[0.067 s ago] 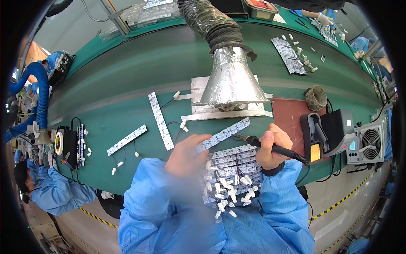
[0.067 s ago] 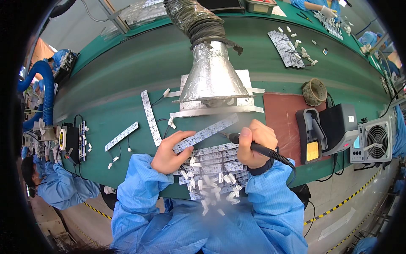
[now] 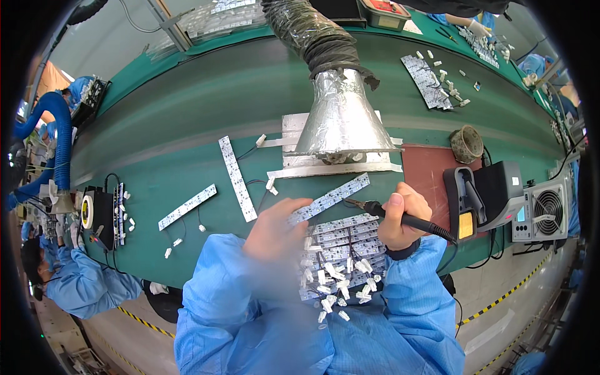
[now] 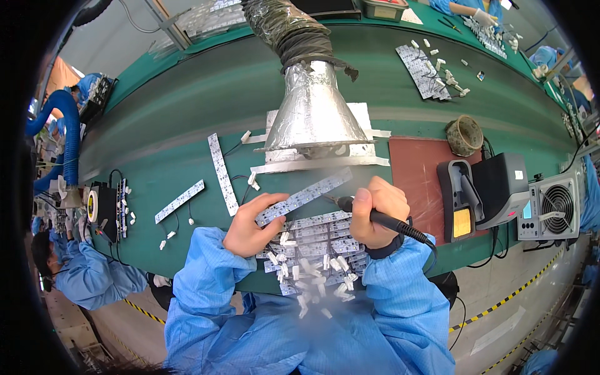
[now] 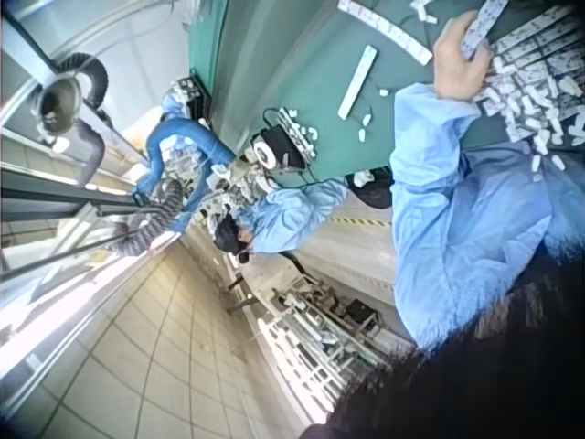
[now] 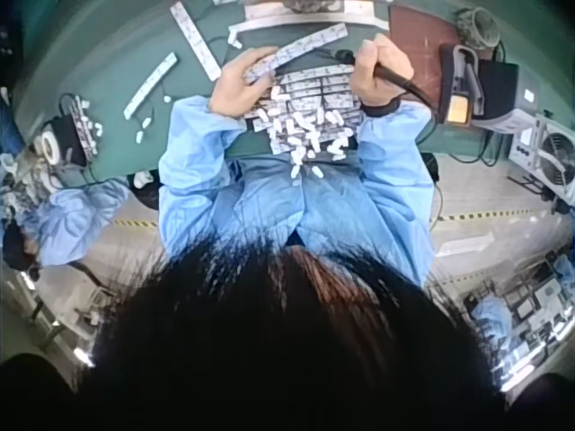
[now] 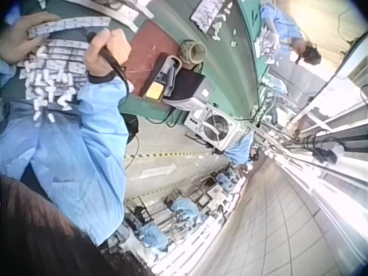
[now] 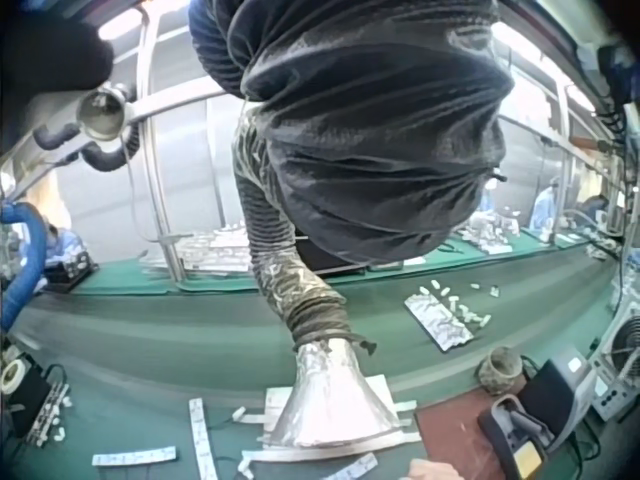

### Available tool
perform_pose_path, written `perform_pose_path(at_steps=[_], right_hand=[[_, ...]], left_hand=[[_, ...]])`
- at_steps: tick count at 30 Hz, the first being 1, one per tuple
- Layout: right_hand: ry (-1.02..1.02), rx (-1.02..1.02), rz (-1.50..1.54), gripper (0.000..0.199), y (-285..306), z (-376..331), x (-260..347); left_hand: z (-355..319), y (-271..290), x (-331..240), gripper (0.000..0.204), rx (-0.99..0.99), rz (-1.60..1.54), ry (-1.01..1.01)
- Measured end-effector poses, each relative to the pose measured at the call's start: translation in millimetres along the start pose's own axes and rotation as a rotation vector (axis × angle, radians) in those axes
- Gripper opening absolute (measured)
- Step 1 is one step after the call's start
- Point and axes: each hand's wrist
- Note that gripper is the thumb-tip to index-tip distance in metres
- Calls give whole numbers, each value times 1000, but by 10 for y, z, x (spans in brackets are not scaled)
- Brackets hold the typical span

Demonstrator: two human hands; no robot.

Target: The person solders wires onto LED circuit strips one by one using a soldering iron and sets the strips on the table.

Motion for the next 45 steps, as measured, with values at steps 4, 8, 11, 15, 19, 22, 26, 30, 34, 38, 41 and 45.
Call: perform_pose_path(at_steps=[4,8,11,15,19,22,26,30,34,38,41,45], right_hand=[[0,-13,9,34,-20,13,12],[-5,-9,7,34,-10,10,8],[-3,4,-2,33,-12,12,7],[-11,1,4,33,-22,9,-6],[-15,13,-7,34,-12,7,-10],[-16,13,-12,33,-13,12,2],[5,9,-35,35,87,19,8],[-163,-247,-101,36,211,26,-94],[-163,-197,-141,36,241,37,-207],[-151,-143,-163,36,226,32,-251],[-140,-154,-169,36,214,32,-273],[-134,-140,-202,35,219,26,-291]], left_hand=[[7,9,19,39,16,-20,-3],[13,1,7,39,12,-20,-21],[5,0,7,39,5,-2,-12],[2,-7,17,39,-6,22,16],[8,4,9,39,5,11,-4],[1,10,5,39,8,9,0],[5,28,3,39,26,-22,17],[17,50,44,38,38,-39,37],[4,72,65,38,56,-60,8],[8,60,56,39,52,-26,-13],[10,63,128,41,39,7,-58],[8,72,40,38,53,-2,0]])
Point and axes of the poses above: each hand's wrist, its own z-axis towards the middle knuckle, its own y-axis out of the back of the hand, x = y × z, and after that the axes turned 3 degrees about -z, right-handed
